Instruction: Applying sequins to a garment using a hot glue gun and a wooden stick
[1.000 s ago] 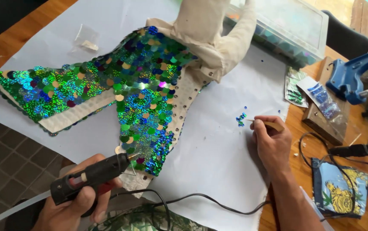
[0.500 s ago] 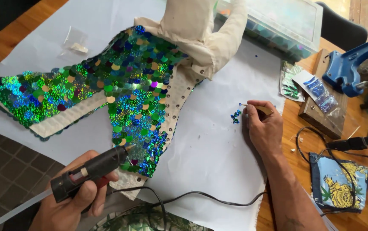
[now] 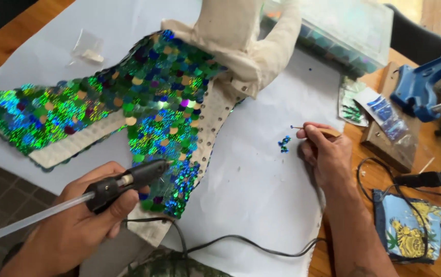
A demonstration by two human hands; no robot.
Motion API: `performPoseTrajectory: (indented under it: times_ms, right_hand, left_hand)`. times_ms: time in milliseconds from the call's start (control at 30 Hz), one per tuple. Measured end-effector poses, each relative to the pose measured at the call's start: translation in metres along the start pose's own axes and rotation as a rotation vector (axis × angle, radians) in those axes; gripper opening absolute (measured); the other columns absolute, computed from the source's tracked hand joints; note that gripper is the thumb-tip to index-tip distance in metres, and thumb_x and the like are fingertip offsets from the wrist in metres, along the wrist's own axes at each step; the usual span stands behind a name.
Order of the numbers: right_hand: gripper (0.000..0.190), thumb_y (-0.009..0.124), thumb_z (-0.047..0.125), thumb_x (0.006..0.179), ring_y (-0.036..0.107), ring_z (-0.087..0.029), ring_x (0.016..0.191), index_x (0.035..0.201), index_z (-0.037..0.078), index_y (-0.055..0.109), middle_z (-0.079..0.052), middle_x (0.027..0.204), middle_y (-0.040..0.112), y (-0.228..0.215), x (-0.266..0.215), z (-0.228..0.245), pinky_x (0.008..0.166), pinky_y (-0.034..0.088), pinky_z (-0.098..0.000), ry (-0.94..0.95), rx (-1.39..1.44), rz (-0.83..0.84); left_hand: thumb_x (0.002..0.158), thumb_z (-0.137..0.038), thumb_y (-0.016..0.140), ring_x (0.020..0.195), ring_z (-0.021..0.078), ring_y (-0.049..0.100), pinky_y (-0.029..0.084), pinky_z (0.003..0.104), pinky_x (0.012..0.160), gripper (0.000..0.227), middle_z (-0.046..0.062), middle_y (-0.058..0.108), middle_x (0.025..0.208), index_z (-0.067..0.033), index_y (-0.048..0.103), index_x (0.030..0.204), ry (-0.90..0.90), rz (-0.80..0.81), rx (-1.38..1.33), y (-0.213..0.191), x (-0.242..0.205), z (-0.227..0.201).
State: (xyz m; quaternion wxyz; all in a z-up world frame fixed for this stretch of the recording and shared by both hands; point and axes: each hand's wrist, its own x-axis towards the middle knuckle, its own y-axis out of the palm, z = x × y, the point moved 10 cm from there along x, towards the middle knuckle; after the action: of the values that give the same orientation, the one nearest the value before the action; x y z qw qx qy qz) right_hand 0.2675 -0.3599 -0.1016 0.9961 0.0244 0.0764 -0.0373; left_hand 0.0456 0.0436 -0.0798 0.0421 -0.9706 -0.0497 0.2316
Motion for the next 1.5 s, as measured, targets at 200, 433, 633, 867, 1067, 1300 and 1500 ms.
performPoseTrajectory:
  times_ms: [200, 433, 633, 867, 1067, 1300, 1500]
  right_hand:
    - [0.012, 0.071, 0.012, 0.093, 0.043, -0.013, 0.044, 0.099, 0.003, 0.067, -0.012, 0.078, 0.068, -0.001, -0.004, -0.005, 0.041, 0.03, -0.0222, 0.018, 0.062, -0.033]
    - [0.013, 0.07, 0.015, 0.096, 0.046, -0.013, 0.046, 0.098, 0.003, 0.066, -0.012, 0.081, 0.069, 0.002, -0.008, 0.009, 0.04, 0.029, -0.0216, -0.112, 0.035, -0.051]
    - [0.006, 0.067, 0.012, 0.1, 0.046, -0.014, 0.048, 0.099, 0.006, 0.067, -0.011, 0.083, 0.069, 0.004, -0.015, 0.008, 0.044, 0.03, -0.023, -0.088, 0.021, -0.021]
    - [0.007, 0.069, 0.01, 0.099, 0.045, -0.014, 0.048, 0.098, 0.004, 0.067, -0.013, 0.081, 0.069, 0.003, -0.013, 0.007, 0.045, 0.033, -0.0231, -0.102, 0.034, -0.013]
    - [0.006, 0.069, 0.009, 0.099, 0.045, -0.015, 0.047, 0.098, 0.003, 0.066, -0.014, 0.081, 0.069, 0.003, -0.012, 0.005, 0.045, 0.035, -0.0226, -0.097, 0.073, 0.004]
    - [0.006, 0.068, 0.009, 0.099, 0.044, -0.015, 0.048, 0.098, 0.003, 0.066, -0.015, 0.081, 0.068, 0.001, -0.011, 0.003, 0.045, 0.033, -0.0221, -0.093, 0.069, -0.005]
    - [0.005, 0.067, 0.012, 0.099, 0.046, -0.013, 0.047, 0.1, 0.007, 0.064, -0.011, 0.084, 0.069, 0.004, -0.017, 0.011, 0.042, 0.027, -0.0226, -0.11, 0.06, -0.016]
  left_hand:
    - [0.092, -0.042, 0.072, 0.044, 0.0193, 0.054, 0.041, 0.035, 0.048, 0.037, 0.009, 0.054, 0.05, -0.0088, 0.065, 0.078, 0.03, -0.055, 0.329, 0.001, 0.017, -0.026]
    - [0.076, -0.074, 0.056, 0.085, 0.018, 0.065, 0.048, 0.036, 0.08, 0.057, 0.001, 0.069, 0.085, -0.0199, 0.068, 0.088, -0.056, -0.088, 0.68, 0.009, 0.029, -0.048]
    - [0.077, -0.081, 0.039, 0.099, 0.0273, 0.068, 0.049, 0.043, 0.085, 0.072, 0.004, 0.065, 0.106, -0.019, 0.066, 0.103, -0.258, -0.012, 0.799, 0.019, 0.025, -0.05]
    - [0.083, -0.081, 0.025, 0.096, 0.025, 0.069, 0.048, 0.045, 0.084, 0.082, -0.004, 0.059, 0.114, -0.0103, 0.066, 0.082, -0.249, 0.099, 0.934, 0.035, 0.029, -0.048]
    - [0.085, -0.081, 0.024, 0.102, 0.027, 0.069, 0.049, 0.044, 0.089, 0.083, -0.003, 0.061, 0.123, -0.01, 0.066, 0.081, -0.238, 0.122, 0.964, 0.039, 0.031, -0.049]
    - [0.084, -0.082, 0.024, 0.106, 0.0288, 0.067, 0.048, 0.045, 0.091, 0.083, 0.003, 0.064, 0.11, -0.013, 0.07, 0.093, -0.247, 0.101, 0.981, 0.039, 0.033, -0.05]
    - [0.089, -0.08, 0.028, 0.109, 0.0313, 0.067, 0.047, 0.046, 0.096, 0.078, 0.004, 0.064, 0.114, -0.0153, 0.072, 0.098, -0.214, 0.09, 0.986, 0.04, 0.031, -0.053]
